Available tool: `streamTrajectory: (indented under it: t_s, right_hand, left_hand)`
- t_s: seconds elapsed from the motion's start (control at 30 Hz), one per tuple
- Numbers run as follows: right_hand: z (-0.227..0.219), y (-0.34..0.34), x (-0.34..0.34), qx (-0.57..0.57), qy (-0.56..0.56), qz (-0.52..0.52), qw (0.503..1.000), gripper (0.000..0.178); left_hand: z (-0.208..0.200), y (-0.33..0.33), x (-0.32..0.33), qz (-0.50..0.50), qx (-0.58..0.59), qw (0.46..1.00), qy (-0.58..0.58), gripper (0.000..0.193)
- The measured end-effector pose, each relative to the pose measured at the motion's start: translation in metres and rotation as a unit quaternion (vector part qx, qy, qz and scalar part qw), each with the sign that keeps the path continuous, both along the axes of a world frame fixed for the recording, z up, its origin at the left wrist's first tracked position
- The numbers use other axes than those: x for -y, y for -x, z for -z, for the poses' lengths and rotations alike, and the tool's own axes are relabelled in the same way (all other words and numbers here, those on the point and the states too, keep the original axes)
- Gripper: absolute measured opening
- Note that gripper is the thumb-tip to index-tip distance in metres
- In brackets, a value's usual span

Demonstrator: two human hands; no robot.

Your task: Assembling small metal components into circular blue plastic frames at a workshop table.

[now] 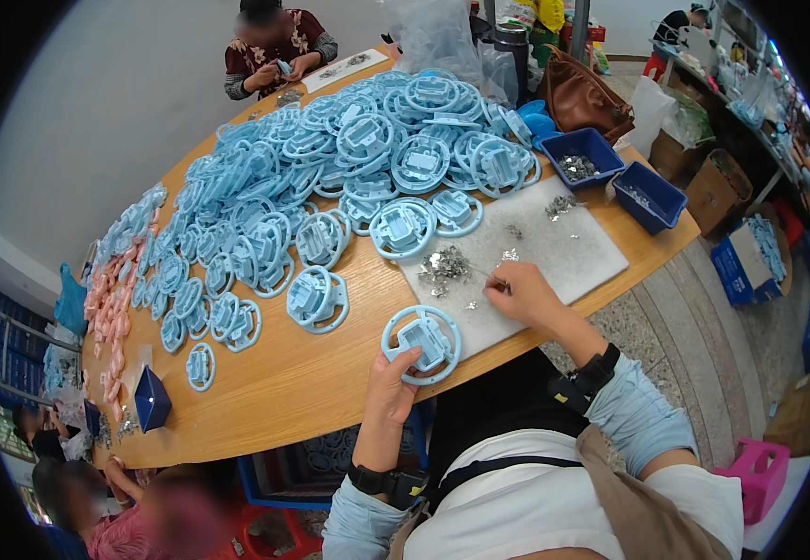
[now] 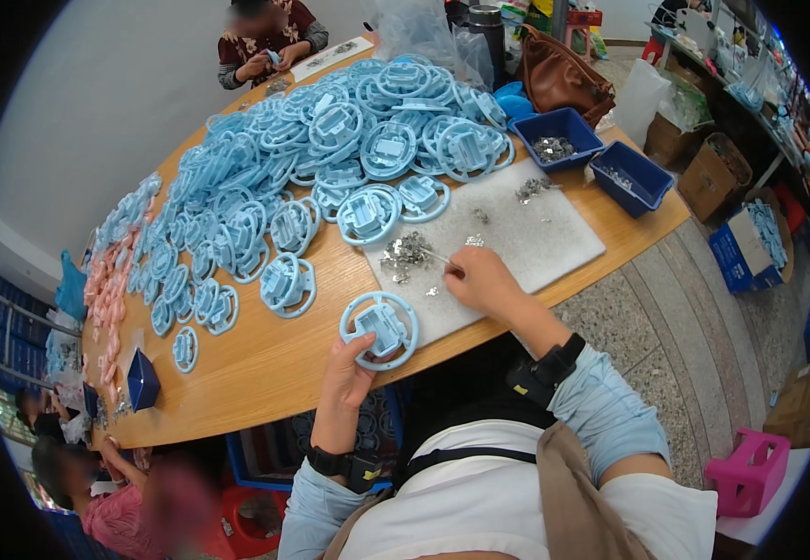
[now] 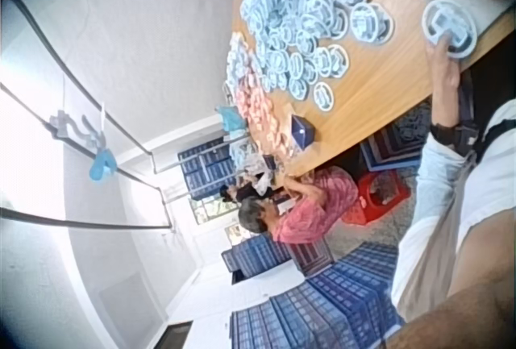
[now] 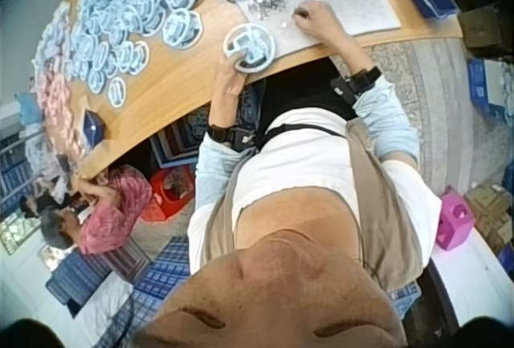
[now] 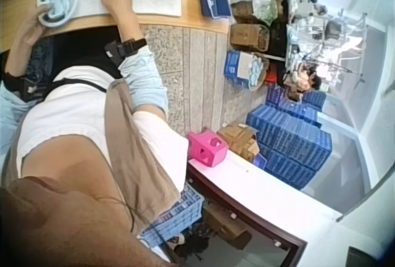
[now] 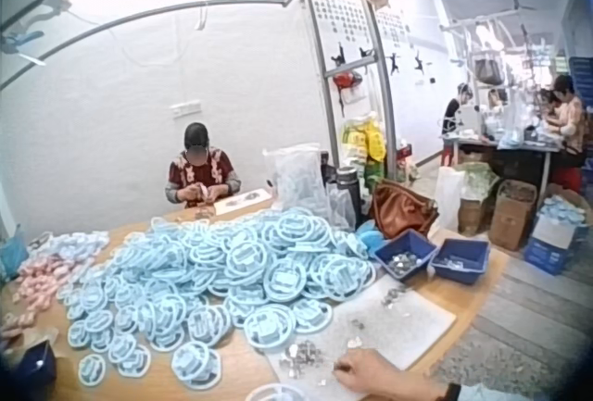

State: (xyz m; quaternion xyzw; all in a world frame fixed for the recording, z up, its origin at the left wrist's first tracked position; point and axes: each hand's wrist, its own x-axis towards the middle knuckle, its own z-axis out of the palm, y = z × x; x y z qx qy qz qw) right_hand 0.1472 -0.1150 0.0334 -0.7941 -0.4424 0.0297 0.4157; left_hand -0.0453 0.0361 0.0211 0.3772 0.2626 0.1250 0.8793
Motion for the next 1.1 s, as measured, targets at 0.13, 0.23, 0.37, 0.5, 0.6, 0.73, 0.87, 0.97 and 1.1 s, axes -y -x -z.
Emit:
streamTrajectory:
  t_s: [0.13, 0.23, 0.37, 0.5, 0.6, 0.73, 0.87, 0.97, 1.1]
  right_hand:
    - [0.003, 0.024, -0.012, -0.027, 0.077, 0.048, 0.996, 0.016]
    - [0.010, 0.030, -0.018, 0.007, 0.066, 0.069, 0.995, 0.018]
    - [0.002, 0.029, -0.022, -0.059, 0.011, 0.024, 0.998, 0.015]
    - [-0.015, 0.040, -0.033, -0.140, -0.073, -0.095, 0.983, 0.011]
    - [-0.015, 0.046, -0.046, -0.088, -0.059, -0.159, 0.982, 0.010]
    - [-0.011, 0.049, -0.054, -0.059, -0.036, -0.166, 0.984, 0.010]
    - [-0.014, 0.050, -0.053, -0.031, -0.007, -0.166, 0.986, 0.011]
    - [-0.012, 0.050, -0.054, -0.003, -0.005, -0.166, 0.986, 0.011]
    - [-0.003, 0.055, -0.054, 0.104, -0.022, -0.150, 0.983, 0.012]
  left_hand:
    - [0.002, -0.002, 0.002, 0.011, 0.011, 1.000, -0.007, 0.037]
    - [0.005, -0.004, 0.003, 0.024, 0.007, 1.000, -0.004, 0.036]
    - [0.004, -0.008, 0.002, 0.019, 0.023, 0.998, 0.048, 0.031]
    - [0.005, -0.009, 0.001, 0.031, 0.021, 0.999, 0.035, 0.030]
    - [0.006, -0.010, 0.000, 0.043, 0.037, 0.997, 0.049, 0.032]
    - [0.004, -0.009, 0.000, 0.047, 0.046, 0.997, 0.051, 0.035]
    - [0.002, -0.010, 0.000, 0.056, 0.043, 0.996, 0.060, 0.040]
    - [0.004, -0.010, -0.001, 0.056, 0.042, 0.996, 0.057, 0.039]
    - [0.006, -0.011, 0.000, 0.048, 0.034, 0.997, 0.050, 0.032]
